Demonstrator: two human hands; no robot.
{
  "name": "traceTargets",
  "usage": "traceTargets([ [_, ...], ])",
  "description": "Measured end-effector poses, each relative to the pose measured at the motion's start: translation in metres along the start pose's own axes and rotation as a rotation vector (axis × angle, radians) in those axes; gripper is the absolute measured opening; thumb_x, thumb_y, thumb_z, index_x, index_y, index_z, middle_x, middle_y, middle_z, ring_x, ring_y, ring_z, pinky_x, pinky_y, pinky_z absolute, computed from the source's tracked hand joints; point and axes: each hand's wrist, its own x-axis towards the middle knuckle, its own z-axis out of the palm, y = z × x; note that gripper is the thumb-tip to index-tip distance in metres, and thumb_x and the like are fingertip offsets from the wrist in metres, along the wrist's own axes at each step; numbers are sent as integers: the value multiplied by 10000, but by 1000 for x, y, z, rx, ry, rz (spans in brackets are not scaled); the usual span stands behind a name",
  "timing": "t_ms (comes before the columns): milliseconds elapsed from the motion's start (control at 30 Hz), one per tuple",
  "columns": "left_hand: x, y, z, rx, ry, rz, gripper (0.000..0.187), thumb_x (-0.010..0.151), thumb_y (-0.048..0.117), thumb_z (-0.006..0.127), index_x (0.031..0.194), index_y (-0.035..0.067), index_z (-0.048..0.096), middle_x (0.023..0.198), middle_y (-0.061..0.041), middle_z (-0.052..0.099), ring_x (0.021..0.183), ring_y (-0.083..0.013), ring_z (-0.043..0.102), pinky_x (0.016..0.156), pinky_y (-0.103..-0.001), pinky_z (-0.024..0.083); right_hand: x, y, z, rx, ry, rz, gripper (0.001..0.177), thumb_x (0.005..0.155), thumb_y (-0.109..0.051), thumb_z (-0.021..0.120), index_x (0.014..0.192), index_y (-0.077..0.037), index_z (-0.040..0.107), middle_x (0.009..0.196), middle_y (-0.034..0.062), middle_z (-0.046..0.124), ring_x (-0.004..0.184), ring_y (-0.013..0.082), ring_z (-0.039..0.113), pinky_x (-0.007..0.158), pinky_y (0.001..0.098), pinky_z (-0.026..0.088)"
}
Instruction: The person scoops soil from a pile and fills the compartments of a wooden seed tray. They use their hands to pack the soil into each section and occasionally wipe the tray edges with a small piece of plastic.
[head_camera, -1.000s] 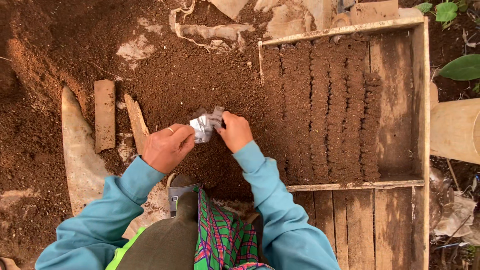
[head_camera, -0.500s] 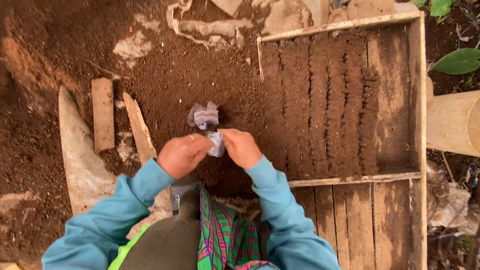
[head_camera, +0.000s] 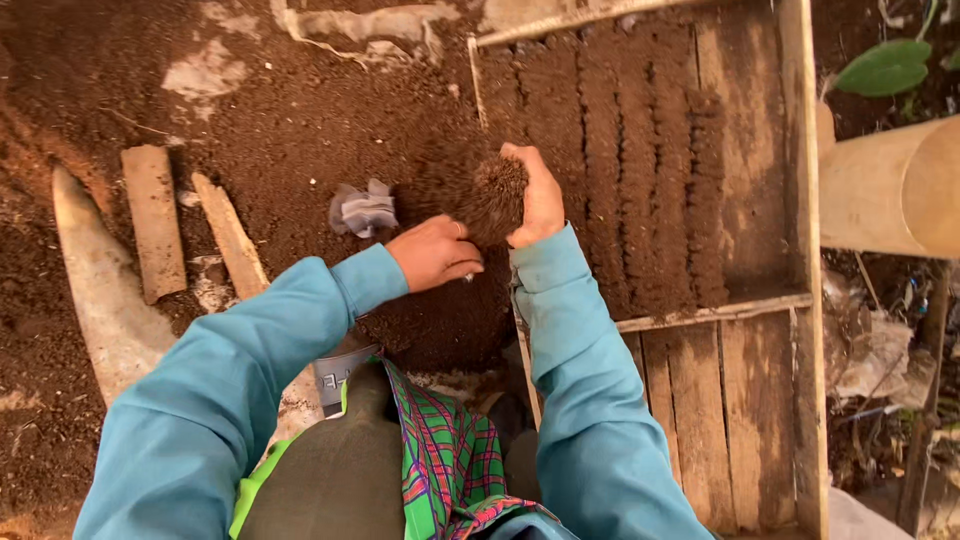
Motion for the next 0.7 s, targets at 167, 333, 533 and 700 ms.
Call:
traceTargets([
  [167, -1, -14, 5, 352, -143, 3, 311, 936, 299, 619, 678, 126, 605, 539, -88, 583, 582, -262, 585, 742, -403, 466, -18, 11, 6, 9, -63, -400, 515, 1006, -386, 377, 1044, -1, 718, 1056, 246, 691, 1017, 354, 660, 916, 476, 531],
  [333, -1, 41, -28, 424, -300, -178, 88, 946, 174, 603, 967, 123, 673, 898, -129, 672, 826, -287, 652, 891, -470, 522, 86, 70, -13, -448, 15, -172, 668, 958, -627, 499, 1353, -88, 522, 1371, 210, 531, 1228, 378, 557, 1044, 514, 462],
  [533, -16, 31, -21, 324, -24, -71, 139, 943, 217, 631, 961, 98, 701, 966, -155, 674, 934, -334, 675, 925, -468, 543, 14, -5, 20, 150, 4, 166, 635, 816, -459, 679, 1257, -14, 573, 1318, 185, 515, 1237, 320, 457, 1065, 494, 380],
  [700, -19, 9, -13, 380, -205, -94, 157, 968, 163, 588, 877, 52, 652, 790, -165, 637, 837, -311, 685, 958, -501, 520, -32, -11, 6, 822, 58, 140, 258, 789, -210, 670, 803, 48, 658, 852, 274, 683, 782, 360, 673, 698, 508, 558],
])
